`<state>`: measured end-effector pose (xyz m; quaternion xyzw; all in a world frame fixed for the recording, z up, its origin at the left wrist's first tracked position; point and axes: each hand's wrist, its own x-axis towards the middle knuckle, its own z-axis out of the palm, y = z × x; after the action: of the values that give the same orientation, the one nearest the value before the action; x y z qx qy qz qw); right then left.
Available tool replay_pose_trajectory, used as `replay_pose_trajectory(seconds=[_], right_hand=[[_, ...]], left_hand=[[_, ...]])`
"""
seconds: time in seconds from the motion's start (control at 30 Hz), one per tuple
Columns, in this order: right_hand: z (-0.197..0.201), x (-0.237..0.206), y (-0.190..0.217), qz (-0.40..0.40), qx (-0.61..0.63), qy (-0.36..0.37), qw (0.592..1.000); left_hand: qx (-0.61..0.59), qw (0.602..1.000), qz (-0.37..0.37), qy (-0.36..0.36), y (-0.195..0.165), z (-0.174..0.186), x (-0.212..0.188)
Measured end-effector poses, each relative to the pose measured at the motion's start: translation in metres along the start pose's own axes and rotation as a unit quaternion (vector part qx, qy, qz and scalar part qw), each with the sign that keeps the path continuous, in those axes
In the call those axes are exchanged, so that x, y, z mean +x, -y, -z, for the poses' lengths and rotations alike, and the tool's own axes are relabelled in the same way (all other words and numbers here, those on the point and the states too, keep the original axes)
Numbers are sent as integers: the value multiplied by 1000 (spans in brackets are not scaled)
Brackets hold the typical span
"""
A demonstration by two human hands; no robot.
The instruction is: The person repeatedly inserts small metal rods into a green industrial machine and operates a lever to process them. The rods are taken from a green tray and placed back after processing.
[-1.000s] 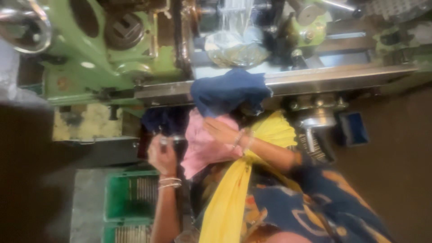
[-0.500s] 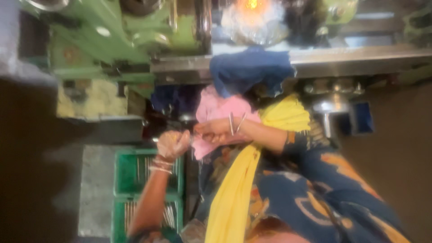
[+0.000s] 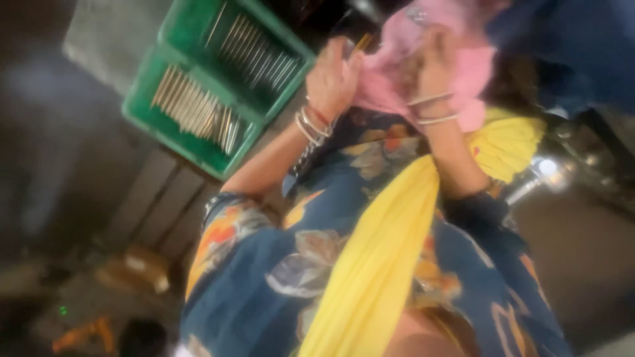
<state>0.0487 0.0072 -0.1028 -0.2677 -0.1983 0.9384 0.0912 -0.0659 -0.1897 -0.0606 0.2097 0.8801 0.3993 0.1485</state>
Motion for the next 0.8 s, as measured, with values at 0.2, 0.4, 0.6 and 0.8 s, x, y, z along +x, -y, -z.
replay_pose_trajectory(seconds=[0.2,0.4,0.6,0.8], right_hand=[[-31,-18,8,100,-201,-110,968],[-86,-20,8,88,-241,-136,957],[-105,-26,3,81,-223,-186,953],[-101,-18,2,91,-242,-128,957]], left_hand=[[311,944,-109,20,169,13,-3],[53,949,212,228,207,25,7],[127,919,278,248,189,48,15],[190,930,263,175,197,67,21]])
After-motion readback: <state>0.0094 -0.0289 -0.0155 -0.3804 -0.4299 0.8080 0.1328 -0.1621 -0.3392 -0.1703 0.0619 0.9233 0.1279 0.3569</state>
